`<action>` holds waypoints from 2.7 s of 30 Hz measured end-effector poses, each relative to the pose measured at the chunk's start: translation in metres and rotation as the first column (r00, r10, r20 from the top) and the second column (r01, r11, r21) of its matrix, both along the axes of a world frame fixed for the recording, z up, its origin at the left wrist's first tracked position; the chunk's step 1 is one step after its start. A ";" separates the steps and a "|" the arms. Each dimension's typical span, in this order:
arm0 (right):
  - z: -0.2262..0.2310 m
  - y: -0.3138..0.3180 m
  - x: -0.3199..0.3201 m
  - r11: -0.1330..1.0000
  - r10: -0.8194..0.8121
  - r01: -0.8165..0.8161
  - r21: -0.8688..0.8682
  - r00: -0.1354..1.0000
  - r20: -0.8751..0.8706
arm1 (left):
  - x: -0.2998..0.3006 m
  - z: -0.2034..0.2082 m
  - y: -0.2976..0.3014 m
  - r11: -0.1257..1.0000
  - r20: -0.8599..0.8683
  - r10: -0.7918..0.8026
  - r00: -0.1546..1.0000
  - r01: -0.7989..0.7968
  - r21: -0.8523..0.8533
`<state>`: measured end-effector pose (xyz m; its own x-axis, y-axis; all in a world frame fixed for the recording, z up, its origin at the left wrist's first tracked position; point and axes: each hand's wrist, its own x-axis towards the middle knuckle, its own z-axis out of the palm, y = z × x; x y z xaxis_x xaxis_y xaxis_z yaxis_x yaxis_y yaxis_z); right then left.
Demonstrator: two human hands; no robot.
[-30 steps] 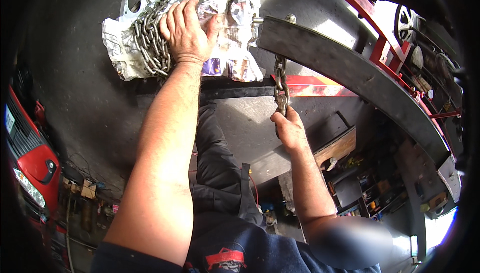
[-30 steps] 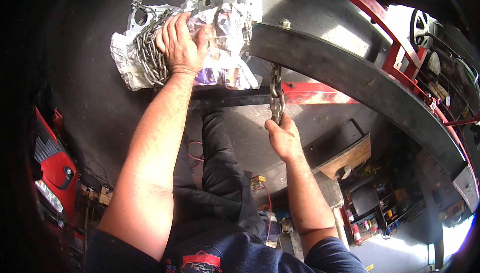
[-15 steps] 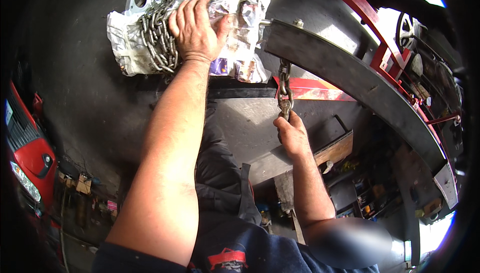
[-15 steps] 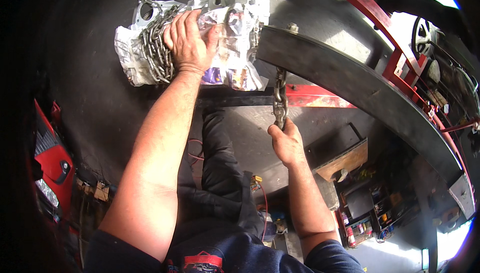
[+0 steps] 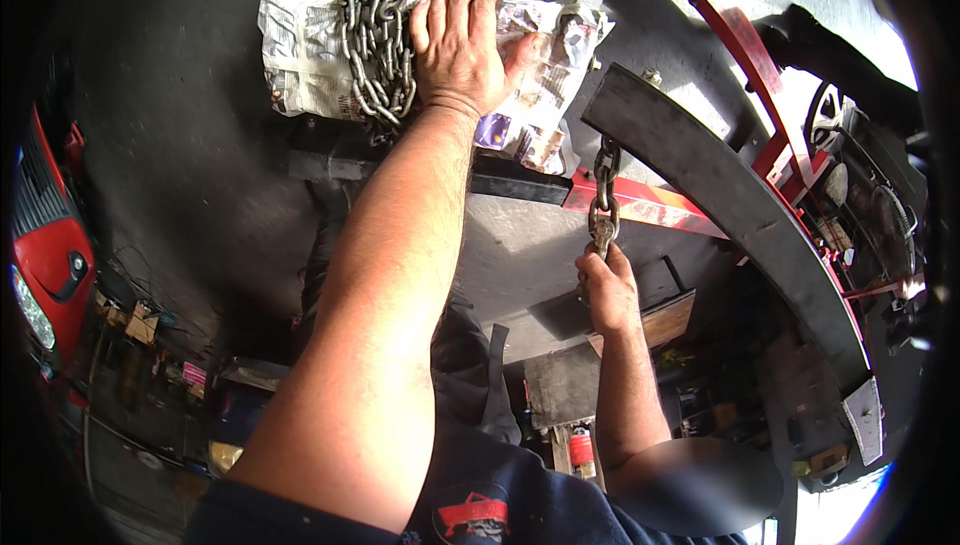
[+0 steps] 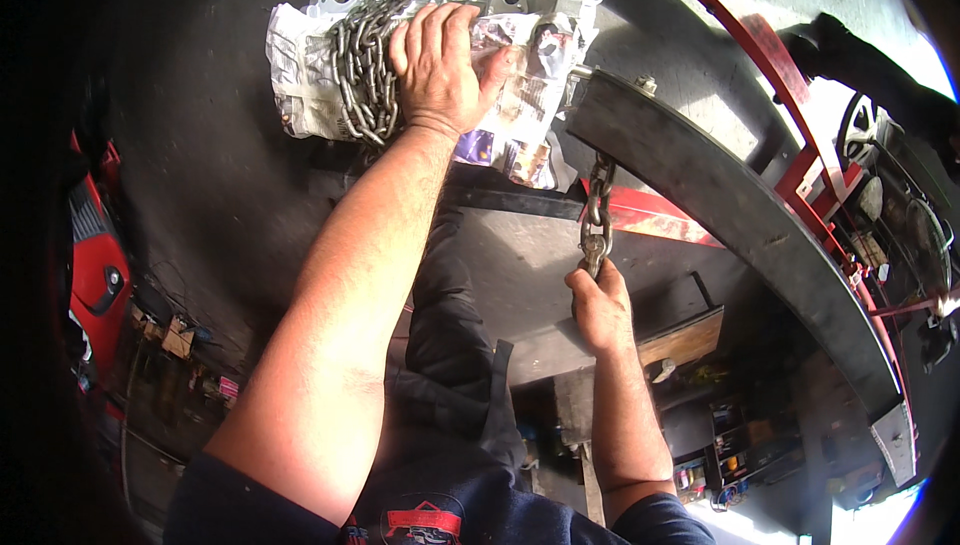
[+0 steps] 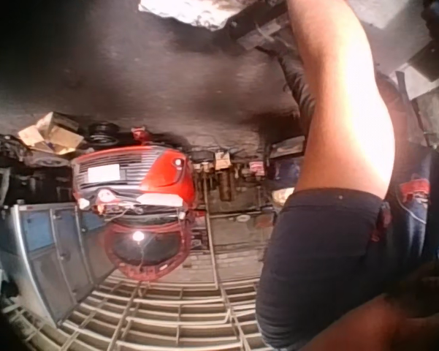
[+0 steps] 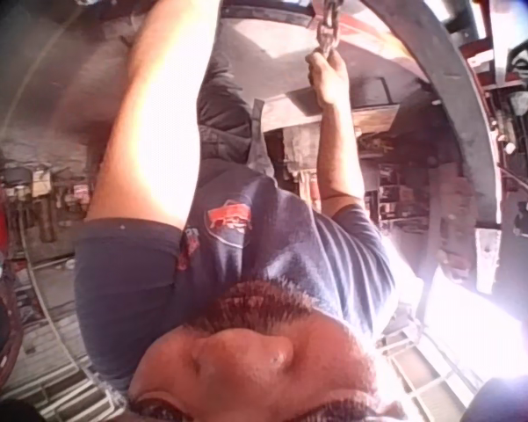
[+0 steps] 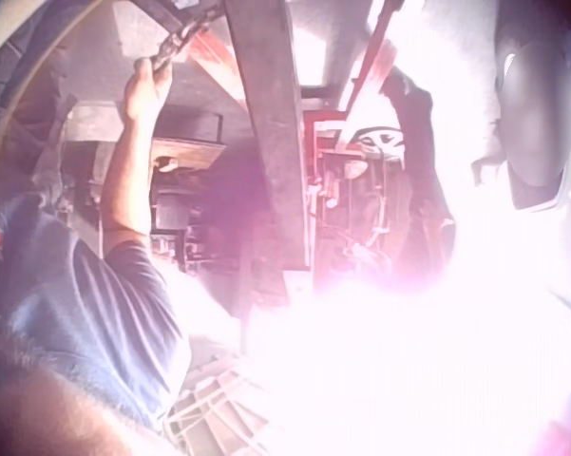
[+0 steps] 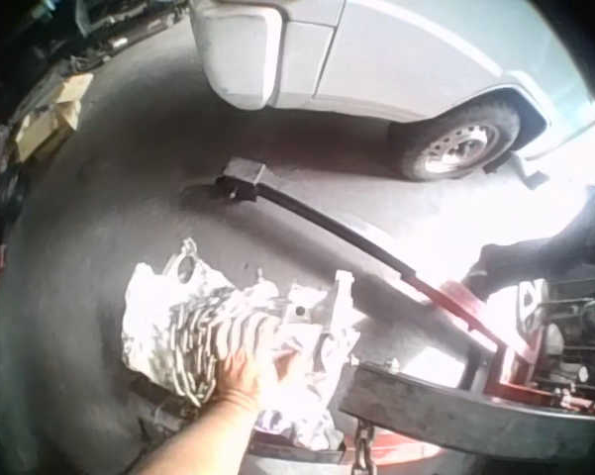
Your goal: The person secures a wrapped engine block to a red engine hoist using a metal chain. They wrap the chain around the engine, attach the hook to the hoist, and adjust the chain to ensure the load is stable.
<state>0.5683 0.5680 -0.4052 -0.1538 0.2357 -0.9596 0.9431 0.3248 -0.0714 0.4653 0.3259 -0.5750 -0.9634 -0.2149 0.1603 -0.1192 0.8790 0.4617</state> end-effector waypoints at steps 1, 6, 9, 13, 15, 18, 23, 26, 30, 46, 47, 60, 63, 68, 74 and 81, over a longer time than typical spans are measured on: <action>0.001 0.000 0.001 0.999 -0.006 0.006 -0.032 1.000 -0.011 | 0.000 0.000 0.000 1.000 -0.001 0.003 1.000 -0.003 0.003; 0.007 -0.003 0.001 0.999 -0.006 0.006 -0.039 1.000 -0.011 | 0.000 -0.002 0.000 1.000 -0.017 0.008 1.000 -0.008 -0.006; 0.008 -0.003 0.001 1.000 -0.020 0.020 -0.024 1.000 -0.005 | 0.000 -0.003 0.001 1.000 -0.023 0.011 1.000 -0.011 0.000; 0.009 -0.004 0.000 1.000 0.013 -0.013 -0.024 1.000 -0.013 | 0.000 -0.003 0.001 1.000 -0.028 0.014 1.000 -0.014 -0.001; 0.012 -0.005 -0.001 0.998 0.060 -0.060 -0.012 0.998 -0.013 | 0.001 -0.002 0.001 1.000 -0.033 0.018 0.999 -0.018 0.007; 0.018 -0.005 -0.002 0.998 0.064 -0.064 -0.022 0.998 -0.010 | 0.001 -0.001 0.001 1.000 -0.025 0.015 1.000 -0.015 0.003; 0.022 -0.006 -0.004 0.999 0.030 -0.030 -0.029 0.999 -0.012 | -0.001 -0.003 0.001 1.000 -0.002 0.008 1.000 -0.008 0.010; 0.022 -0.006 -0.002 0.999 0.015 -0.015 -0.036 1.000 -0.011 | 0.000 -0.005 0.000 1.000 -0.024 0.004 1.000 -0.004 0.004; 0.025 -0.007 0.000 0.993 0.113 -0.113 -0.018 0.994 -0.012 | 0.000 -0.005 0.000 1.000 -0.029 0.001 1.000 -0.001 -0.001; 0.041 -0.019 -0.004 0.998 -0.045 0.044 -0.046 0.999 -0.021 | 0.001 -0.005 0.001 1.000 -0.015 0.015 1.000 -0.015 0.008; 0.042 -0.019 -0.005 0.998 -0.050 0.049 -0.048 0.999 -0.017 | 0.001 -0.004 0.001 1.000 -0.008 0.011 1.000 -0.011 0.005; 0.050 -0.022 -0.005 0.996 -0.039 0.040 -0.081 0.999 0.011 | 0.000 -0.005 0.001 1.000 -0.022 0.009 1.000 -0.009 0.013; 0.050 -0.021 -0.005 0.996 -0.048 0.051 -0.078 0.998 0.040 | 0.000 -0.003 0.001 1.000 0.013 0.004 1.000 -0.004 0.011; 0.049 -0.021 -0.003 0.994 -0.042 0.045 -0.101 0.999 0.023 | 0.000 -0.004 0.001 1.000 0.006 -0.001 1.000 0.001 0.001; 0.055 -0.024 0.002 0.984 -0.112 0.112 -0.137 0.994 0.011 | -0.001 -0.002 0.001 1.000 -0.028 -0.006 1.000 0.006 -0.019; 0.052 -0.025 0.005 0.988 -0.106 0.107 -0.112 0.994 0.020 | -0.002 0.000 0.001 0.999 -0.019 -0.010 1.000 0.009 -0.049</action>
